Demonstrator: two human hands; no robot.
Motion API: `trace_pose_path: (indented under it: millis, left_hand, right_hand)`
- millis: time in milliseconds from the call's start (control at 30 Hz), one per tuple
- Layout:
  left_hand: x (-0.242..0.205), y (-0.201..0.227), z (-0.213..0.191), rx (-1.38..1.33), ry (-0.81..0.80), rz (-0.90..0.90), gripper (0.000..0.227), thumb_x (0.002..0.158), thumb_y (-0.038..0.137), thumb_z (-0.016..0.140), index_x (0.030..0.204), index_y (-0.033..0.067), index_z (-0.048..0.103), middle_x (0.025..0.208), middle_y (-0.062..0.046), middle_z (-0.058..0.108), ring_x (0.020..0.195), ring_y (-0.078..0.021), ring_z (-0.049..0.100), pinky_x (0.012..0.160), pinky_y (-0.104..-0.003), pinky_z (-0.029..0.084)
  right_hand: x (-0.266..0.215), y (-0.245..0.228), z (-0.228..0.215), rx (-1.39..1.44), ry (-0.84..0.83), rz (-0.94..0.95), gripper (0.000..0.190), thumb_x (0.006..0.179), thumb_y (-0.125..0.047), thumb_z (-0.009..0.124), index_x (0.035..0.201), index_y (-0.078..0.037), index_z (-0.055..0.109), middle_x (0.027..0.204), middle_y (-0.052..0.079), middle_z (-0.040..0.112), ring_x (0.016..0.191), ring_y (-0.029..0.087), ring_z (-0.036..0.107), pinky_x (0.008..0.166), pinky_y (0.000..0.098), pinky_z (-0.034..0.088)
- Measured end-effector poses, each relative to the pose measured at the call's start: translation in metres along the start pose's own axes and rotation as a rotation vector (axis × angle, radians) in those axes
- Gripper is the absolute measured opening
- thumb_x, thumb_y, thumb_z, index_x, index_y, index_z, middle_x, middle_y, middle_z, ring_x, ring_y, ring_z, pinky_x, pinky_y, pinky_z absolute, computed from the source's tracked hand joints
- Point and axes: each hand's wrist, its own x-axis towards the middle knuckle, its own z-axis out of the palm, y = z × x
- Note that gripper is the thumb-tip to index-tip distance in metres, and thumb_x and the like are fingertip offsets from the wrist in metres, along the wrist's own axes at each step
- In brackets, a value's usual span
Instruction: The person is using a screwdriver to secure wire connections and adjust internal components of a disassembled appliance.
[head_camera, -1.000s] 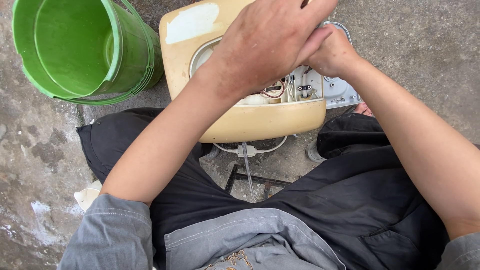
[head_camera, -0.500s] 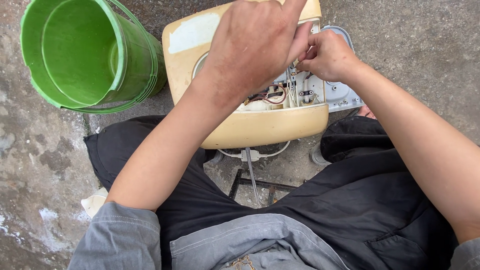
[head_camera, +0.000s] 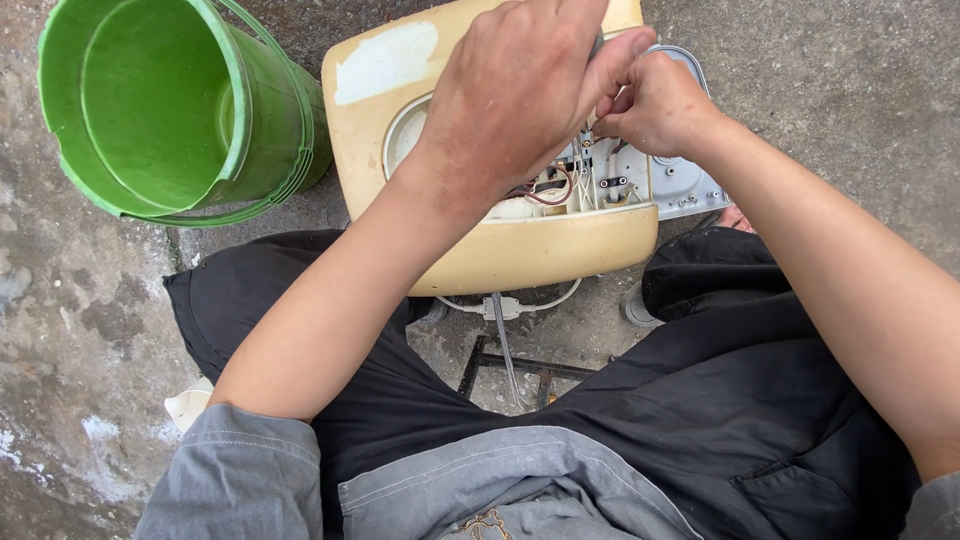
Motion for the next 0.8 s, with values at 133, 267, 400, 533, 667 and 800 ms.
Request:
trace_pose_path:
  millis: [133, 267, 400, 533, 667, 800]
  left_hand:
    - [-0.003, -0.002, -0.001, 0.374, 0.017, -0.011, 0.026, 0.104, 0.037, 0.069, 0.103, 0.0108, 0.066, 0.066, -0.003, 0.062, 0.046, -0.0193, 0.054, 0.041, -0.034, 0.042]
    - [0.000, 0.002, -0.020, 0.088, -0.094, 0.074, 0.035, 0.098, 0.015, 0.076, 0.124, 0.0051, 0.056, 0.102, -0.011, 0.064, 0.084, -0.0246, 0.064, 0.073, -0.039, 0.054]
    - [0.001, 0.005, -0.026, -0.119, -0.140, 0.067, 0.034, 0.091, 0.010, 0.072, 0.121, 0.0017, 0.057, 0.105, -0.015, 0.064, 0.087, -0.0305, 0.064, 0.076, -0.044, 0.053]
    - [-0.002, -0.005, -0.006, 0.306, -0.047, 0.068, 0.039, 0.106, 0.046, 0.076, 0.116, 0.0094, 0.066, 0.084, -0.006, 0.064, 0.061, -0.0176, 0.056, 0.049, -0.032, 0.047]
    - [-0.001, -0.015, -0.021, 0.151, -0.032, 0.108, 0.016, 0.106, 0.021, 0.066, 0.098, 0.0067, 0.066, 0.085, -0.009, 0.062, 0.068, -0.0262, 0.058, 0.063, -0.039, 0.047]
    - [-0.005, -0.028, -0.030, -0.145, -0.123, 0.085, 0.023, 0.090, 0.004, 0.069, 0.112, -0.0020, 0.063, 0.094, -0.017, 0.067, 0.079, -0.0348, 0.061, 0.074, -0.045, 0.049]
  right_hand:
    - [-0.001, -0.005, -0.002, 0.019, -0.004, 0.030, 0.011, 0.084, -0.001, 0.080, 0.081, -0.007, 0.072, 0.072, 0.004, 0.069, 0.062, 0.013, 0.061, 0.059, 0.0290, 0.049]
    - [0.001, -0.001, -0.001, -0.014, 0.012, 0.021, 0.012, 0.083, -0.003, 0.083, 0.088, -0.004, 0.073, 0.074, 0.006, 0.070, 0.062, 0.015, 0.063, 0.055, 0.0301, 0.050]
    - [-0.001, -0.001, -0.001, -0.028, 0.032, -0.004, 0.009, 0.080, 0.000, 0.077, 0.087, -0.004, 0.073, 0.077, 0.006, 0.070, 0.065, 0.016, 0.062, 0.057, 0.0332, 0.052]
    - [-0.002, -0.007, -0.001, 0.033, 0.017, -0.008, 0.022, 0.081, 0.002, 0.082, 0.085, -0.011, 0.064, 0.080, -0.002, 0.065, 0.070, 0.009, 0.060, 0.065, 0.0269, 0.054]
    - [-0.001, -0.005, -0.003, 0.034, -0.001, 0.008, 0.011, 0.083, -0.001, 0.081, 0.081, -0.007, 0.072, 0.071, 0.003, 0.068, 0.061, 0.013, 0.060, 0.057, 0.0282, 0.048]
    - [-0.002, -0.004, -0.002, 0.016, 0.009, 0.005, 0.011, 0.081, -0.001, 0.082, 0.082, -0.006, 0.073, 0.072, 0.003, 0.068, 0.061, 0.013, 0.060, 0.059, 0.0284, 0.049]
